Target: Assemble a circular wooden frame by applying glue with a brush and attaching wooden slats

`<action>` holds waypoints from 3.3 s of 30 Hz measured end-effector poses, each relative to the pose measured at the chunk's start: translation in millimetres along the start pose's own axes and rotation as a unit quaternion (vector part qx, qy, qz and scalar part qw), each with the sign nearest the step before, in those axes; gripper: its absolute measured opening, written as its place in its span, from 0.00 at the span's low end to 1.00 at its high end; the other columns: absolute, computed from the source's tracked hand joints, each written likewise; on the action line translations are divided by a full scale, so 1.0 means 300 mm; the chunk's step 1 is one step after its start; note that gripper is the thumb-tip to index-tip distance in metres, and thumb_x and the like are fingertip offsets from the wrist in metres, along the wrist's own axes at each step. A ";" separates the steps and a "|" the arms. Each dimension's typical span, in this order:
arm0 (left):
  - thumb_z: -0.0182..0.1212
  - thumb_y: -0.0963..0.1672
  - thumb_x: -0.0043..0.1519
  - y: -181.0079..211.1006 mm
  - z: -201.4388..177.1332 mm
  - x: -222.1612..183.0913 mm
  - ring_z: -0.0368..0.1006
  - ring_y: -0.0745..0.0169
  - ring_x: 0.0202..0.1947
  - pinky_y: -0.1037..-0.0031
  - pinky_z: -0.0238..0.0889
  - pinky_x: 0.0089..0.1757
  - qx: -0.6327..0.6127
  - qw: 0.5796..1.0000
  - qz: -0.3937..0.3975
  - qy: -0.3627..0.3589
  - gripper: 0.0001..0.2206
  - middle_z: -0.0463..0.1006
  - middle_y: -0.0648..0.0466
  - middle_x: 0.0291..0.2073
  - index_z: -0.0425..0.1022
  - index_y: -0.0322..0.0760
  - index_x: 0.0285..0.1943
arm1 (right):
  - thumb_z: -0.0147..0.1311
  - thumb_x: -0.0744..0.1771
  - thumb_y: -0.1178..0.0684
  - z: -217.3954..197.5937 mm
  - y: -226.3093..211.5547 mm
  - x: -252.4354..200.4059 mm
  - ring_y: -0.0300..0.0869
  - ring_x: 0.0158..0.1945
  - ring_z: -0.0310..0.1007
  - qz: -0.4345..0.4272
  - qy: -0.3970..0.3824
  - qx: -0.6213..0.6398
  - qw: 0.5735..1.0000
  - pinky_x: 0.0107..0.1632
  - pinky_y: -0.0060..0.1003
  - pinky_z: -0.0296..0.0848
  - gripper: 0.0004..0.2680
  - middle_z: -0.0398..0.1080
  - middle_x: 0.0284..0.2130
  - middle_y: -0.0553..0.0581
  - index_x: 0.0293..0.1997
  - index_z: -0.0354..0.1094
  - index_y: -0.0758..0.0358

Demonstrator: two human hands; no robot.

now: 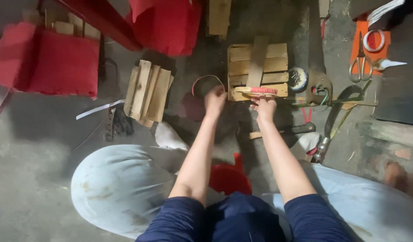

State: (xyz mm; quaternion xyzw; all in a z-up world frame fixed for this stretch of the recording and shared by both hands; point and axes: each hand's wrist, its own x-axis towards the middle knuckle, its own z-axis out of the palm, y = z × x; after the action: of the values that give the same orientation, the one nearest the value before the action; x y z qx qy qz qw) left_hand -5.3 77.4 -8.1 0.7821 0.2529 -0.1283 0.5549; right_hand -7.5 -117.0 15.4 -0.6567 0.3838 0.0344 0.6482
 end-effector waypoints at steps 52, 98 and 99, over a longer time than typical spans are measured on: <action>0.71 0.48 0.59 0.357 -0.086 0.314 0.79 0.42 0.51 0.55 0.73 0.50 0.047 0.993 0.093 -0.049 0.18 0.83 0.44 0.46 0.79 0.40 0.56 | 0.48 0.71 0.57 -0.204 0.026 0.005 0.36 0.31 0.75 -0.085 0.127 0.013 0.988 0.24 0.24 0.77 0.07 0.73 0.33 0.56 0.55 0.69 0.59; 0.63 0.42 0.60 0.602 -0.020 0.167 0.76 0.27 0.52 0.45 0.69 0.51 -0.031 0.994 0.101 -0.014 0.17 0.81 0.32 0.45 0.76 0.25 0.56 | 0.45 0.73 0.56 -0.196 -0.320 0.059 0.49 0.32 0.81 -0.196 0.005 -0.051 0.979 0.27 0.33 0.84 0.08 0.76 0.40 0.69 0.50 0.71 0.66; 0.63 0.42 0.60 0.514 0.041 0.218 0.76 0.27 0.52 0.45 0.69 0.51 -0.033 0.994 0.100 -0.013 0.17 0.81 0.32 0.45 0.76 0.25 0.56 | 0.45 0.73 0.56 -0.199 -0.318 0.049 0.49 0.32 0.81 -0.197 0.004 -0.052 0.979 0.27 0.33 0.84 0.08 0.76 0.40 0.69 0.50 0.71 0.66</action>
State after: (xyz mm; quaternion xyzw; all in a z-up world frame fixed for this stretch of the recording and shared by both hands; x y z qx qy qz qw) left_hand 133.5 43.1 79.8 0.7833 0.1700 -0.0740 0.5934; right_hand 28.3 -189.1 95.5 -0.7526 0.2475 -0.0767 0.6053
